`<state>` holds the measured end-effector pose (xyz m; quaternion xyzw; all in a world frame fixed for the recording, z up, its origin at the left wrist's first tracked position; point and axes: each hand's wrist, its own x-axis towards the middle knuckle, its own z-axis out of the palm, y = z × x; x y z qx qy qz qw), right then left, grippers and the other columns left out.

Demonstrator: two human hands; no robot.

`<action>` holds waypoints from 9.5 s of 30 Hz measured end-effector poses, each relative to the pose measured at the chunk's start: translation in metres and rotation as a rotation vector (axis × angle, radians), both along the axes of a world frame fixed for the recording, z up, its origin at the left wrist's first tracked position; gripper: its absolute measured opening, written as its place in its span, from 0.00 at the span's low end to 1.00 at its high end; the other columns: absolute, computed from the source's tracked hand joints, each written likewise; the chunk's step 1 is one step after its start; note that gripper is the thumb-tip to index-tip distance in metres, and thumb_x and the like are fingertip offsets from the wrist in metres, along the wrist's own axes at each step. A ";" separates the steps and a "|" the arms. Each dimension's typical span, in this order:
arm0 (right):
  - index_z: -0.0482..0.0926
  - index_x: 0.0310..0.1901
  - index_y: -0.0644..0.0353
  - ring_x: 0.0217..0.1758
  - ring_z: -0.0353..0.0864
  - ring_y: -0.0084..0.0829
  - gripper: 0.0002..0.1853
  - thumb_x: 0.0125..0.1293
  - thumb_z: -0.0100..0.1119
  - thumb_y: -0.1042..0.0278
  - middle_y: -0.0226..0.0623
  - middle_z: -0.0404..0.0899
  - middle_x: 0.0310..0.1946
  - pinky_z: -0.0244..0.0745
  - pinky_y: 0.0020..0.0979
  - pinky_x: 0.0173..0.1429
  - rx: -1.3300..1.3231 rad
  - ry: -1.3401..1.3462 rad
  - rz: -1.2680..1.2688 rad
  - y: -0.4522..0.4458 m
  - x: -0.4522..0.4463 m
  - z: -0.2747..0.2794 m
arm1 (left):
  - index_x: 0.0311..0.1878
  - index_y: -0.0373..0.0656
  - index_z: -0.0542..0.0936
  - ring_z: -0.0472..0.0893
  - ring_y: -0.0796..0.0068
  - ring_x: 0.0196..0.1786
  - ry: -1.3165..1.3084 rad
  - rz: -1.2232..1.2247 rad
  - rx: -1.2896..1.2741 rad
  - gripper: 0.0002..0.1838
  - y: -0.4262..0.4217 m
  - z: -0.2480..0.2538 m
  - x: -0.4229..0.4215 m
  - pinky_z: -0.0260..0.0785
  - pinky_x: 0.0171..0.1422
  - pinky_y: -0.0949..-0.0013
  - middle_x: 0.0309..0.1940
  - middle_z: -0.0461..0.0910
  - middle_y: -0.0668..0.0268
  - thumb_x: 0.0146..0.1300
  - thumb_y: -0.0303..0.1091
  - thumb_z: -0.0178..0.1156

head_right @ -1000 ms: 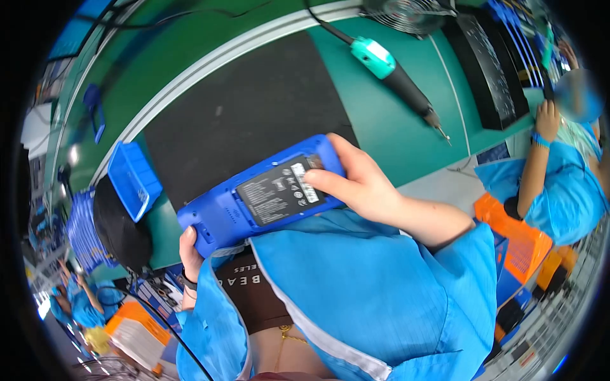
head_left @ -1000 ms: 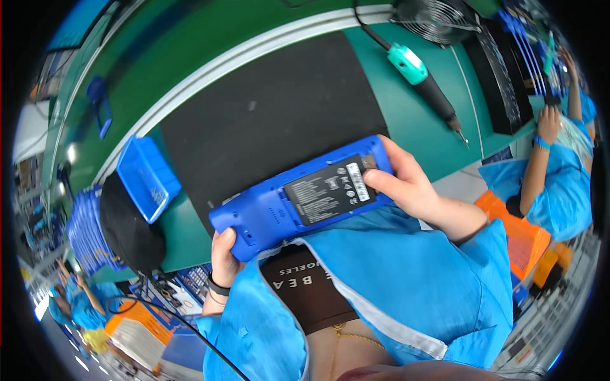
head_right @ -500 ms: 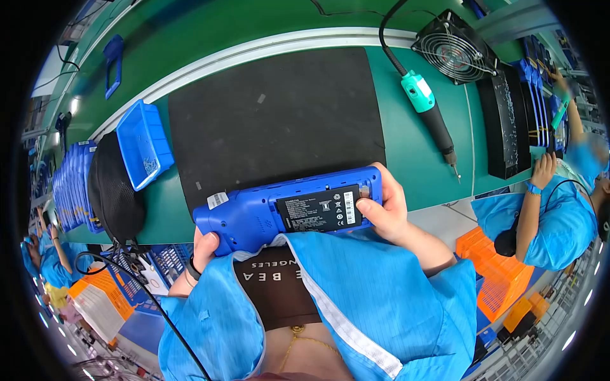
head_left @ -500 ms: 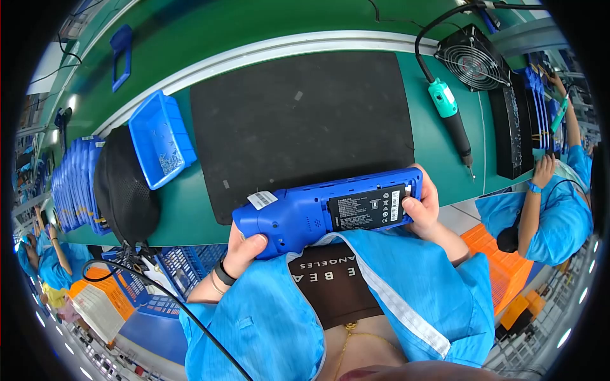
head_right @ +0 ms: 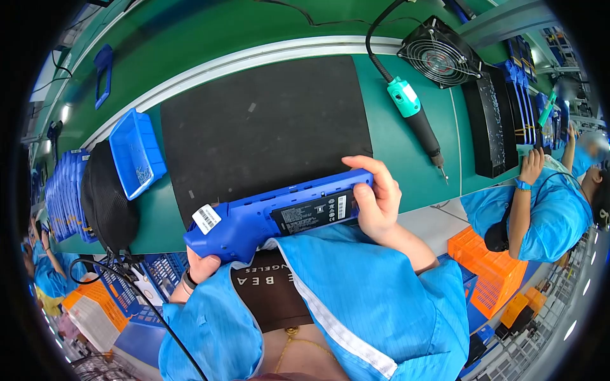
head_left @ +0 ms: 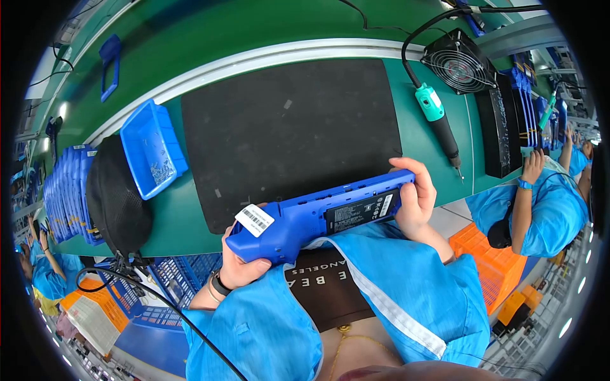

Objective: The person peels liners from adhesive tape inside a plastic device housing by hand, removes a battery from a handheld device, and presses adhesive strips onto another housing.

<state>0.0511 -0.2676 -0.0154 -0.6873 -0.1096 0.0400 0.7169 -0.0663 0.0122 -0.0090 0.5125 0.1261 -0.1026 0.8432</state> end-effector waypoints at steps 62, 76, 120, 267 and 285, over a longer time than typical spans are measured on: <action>0.58 0.62 0.64 0.40 0.82 0.31 0.27 0.65 0.57 0.69 0.46 0.79 0.44 0.78 0.30 0.43 -0.242 0.376 0.339 -0.021 0.031 0.032 | 0.60 0.36 0.67 0.73 0.63 0.59 -0.200 0.097 0.099 0.30 0.020 -0.027 0.050 0.62 0.66 0.56 0.56 0.72 0.57 0.64 0.50 0.55; 0.79 0.41 0.65 0.31 0.83 0.39 0.12 0.53 0.64 0.75 0.42 0.82 0.33 0.79 0.31 0.36 -0.549 -0.533 -0.403 0.007 0.049 -0.012 | 0.59 0.34 0.66 0.76 0.61 0.53 -0.205 0.369 0.094 0.32 -0.026 -0.038 0.053 0.69 0.60 0.57 0.52 0.74 0.55 0.55 0.39 0.66; 0.74 0.48 0.64 0.30 0.81 0.29 0.18 0.59 0.56 0.62 0.43 0.78 0.45 0.78 0.29 0.32 -0.735 -1.419 0.507 0.046 0.098 0.021 | 0.47 0.40 0.75 0.80 0.79 0.42 0.015 0.003 0.245 0.15 0.039 -0.009 0.170 0.74 0.47 0.71 0.39 0.80 0.67 0.63 0.41 0.60; 0.63 0.62 0.68 0.20 0.70 0.18 0.24 0.64 0.47 0.81 0.32 0.73 0.25 0.65 0.19 0.25 0.207 0.094 -0.374 -0.037 0.041 -0.001 | 0.47 0.36 0.76 0.82 0.73 0.40 -0.065 -0.121 0.319 0.15 0.112 0.119 0.254 0.75 0.47 0.71 0.40 0.81 0.62 0.61 0.36 0.60; 0.57 0.66 0.64 0.31 0.76 0.21 0.28 0.66 0.51 0.79 0.33 0.75 0.31 0.72 0.23 0.37 0.247 0.274 -0.249 -0.011 0.040 -0.018 | 0.50 0.39 0.78 0.80 0.75 0.45 -0.694 -0.223 1.180 0.20 0.141 -0.042 0.579 0.71 0.51 0.71 0.42 0.82 0.66 0.52 0.30 0.66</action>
